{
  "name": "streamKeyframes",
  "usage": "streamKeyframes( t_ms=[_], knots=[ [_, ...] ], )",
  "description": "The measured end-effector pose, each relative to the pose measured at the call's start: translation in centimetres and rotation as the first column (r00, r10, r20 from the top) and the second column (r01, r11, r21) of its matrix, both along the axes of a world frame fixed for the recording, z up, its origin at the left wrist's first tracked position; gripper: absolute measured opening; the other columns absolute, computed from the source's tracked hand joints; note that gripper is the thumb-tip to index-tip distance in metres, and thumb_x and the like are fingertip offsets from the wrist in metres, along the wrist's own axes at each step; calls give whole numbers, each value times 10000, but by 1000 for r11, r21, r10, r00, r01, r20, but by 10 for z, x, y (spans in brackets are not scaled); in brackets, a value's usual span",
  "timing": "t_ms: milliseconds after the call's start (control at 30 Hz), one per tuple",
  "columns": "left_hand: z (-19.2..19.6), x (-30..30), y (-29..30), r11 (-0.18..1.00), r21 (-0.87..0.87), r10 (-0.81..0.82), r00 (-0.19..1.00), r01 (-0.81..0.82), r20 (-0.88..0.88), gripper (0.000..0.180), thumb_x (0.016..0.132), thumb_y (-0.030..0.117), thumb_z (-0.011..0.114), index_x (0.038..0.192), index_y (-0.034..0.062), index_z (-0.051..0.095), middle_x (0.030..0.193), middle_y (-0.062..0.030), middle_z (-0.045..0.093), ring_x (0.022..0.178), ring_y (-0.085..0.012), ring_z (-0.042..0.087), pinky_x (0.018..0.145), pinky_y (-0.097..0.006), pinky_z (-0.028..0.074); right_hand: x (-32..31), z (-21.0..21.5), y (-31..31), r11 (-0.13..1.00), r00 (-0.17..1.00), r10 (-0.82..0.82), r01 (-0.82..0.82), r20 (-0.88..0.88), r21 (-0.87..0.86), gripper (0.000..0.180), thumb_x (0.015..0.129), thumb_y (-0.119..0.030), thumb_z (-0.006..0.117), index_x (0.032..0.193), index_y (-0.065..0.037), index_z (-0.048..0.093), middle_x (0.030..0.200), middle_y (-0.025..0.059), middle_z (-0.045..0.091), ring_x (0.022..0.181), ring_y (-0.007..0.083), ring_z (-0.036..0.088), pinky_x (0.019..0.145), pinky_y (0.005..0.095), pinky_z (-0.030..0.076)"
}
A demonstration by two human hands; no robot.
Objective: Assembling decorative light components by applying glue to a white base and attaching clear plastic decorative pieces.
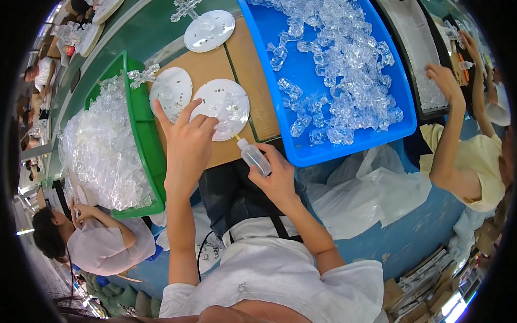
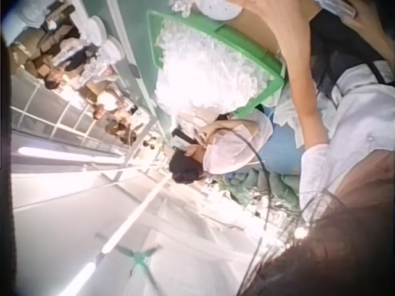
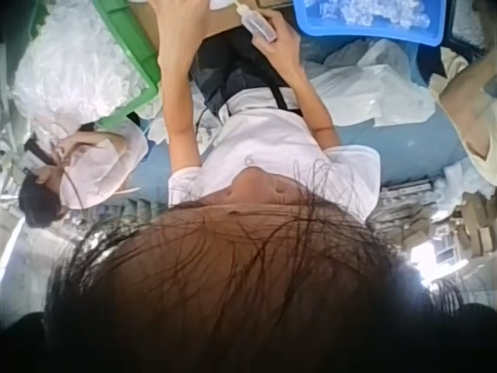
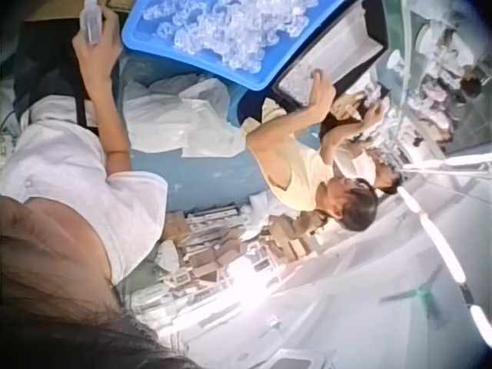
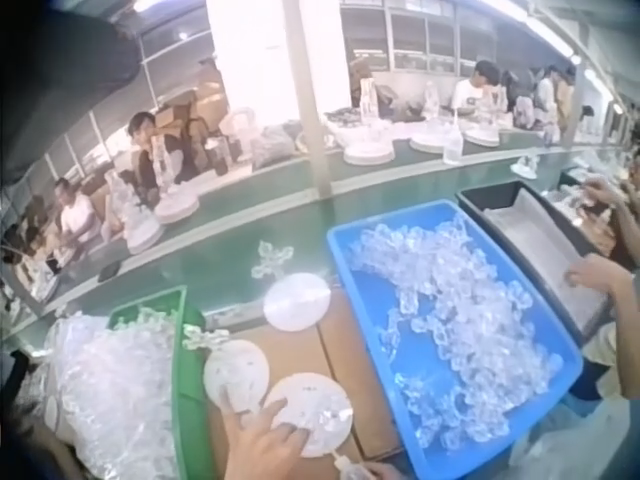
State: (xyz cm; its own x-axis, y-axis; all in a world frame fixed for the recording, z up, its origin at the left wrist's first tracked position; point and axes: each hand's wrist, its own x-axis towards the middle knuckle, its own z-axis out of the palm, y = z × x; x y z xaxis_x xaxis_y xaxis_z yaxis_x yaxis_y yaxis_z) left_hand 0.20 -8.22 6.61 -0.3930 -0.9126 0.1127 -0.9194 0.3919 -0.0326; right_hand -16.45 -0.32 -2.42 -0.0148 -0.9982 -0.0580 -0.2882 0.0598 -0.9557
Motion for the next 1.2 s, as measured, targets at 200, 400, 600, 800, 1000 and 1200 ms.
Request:
streamKeyframes(
  t_ms=[200,400,600,800,1000,1200],
  knots=[
    [3,3,-1,1000,30,-8,1000,9,-24,113,724,2,608,797,76,651,802,-22,655,1125,-225,543,1073,-673,80,-1,-1,-4,999,1000,16,-16,0,-40,405,721,-95,659,1115,-60,576,761,72,567,649,178,540,624,290,457],
    [5,2,-1,999,31,-18,1000,18,-14,104,730,5,613,800,75,645,794,-21,651,1120,-233,543,1068,-676,82,-4,-1,-9,997,999,35,-38,-41,-63,402,716,-94,656,1110,-70,584,784,83,587,659,199,561,628,303,465],
    [6,3,0,999,47,-13,1000,14,-3,81,729,9,615,778,72,630,797,-20,637,1119,-239,535,1066,-681,77,-5,2,-15,999,999,11,-13,-33,-53,348,745,-89,605,1092,-65,593,853,95,627,694,209,585,660,312,476],
    [6,2,1,999,43,1,1000,-1,-14,65,742,11,601,769,66,622,779,-23,617,1130,-245,526,1060,-690,57,-7,7,-16,998,999,45,-45,-7,42,316,761,-88,586,1075,-54,598,873,93,635,723,192,599,670,285,471],
    [4,1,1,999,41,12,1000,-11,-9,79,744,-4,579,761,63,617,764,-28,606,1137,-255,522,1060,-691,46,-6,4,-15,999,998,43,-44,53,24,303,773,-90,579,1073,-51,597,865,87,635,724,180,599,667,276,466],
    [3,-4,1,999,33,15,998,-13,-67,109,647,-53,586,712,33,602,748,-84,612,1166,-310,512,1021,-743,-6,-9,10,-12,998,1000,25,-24,-15,58,311,779,-91,595,1086,-44,594,860,87,633,723,166,590,668,270,461]
  ],
)
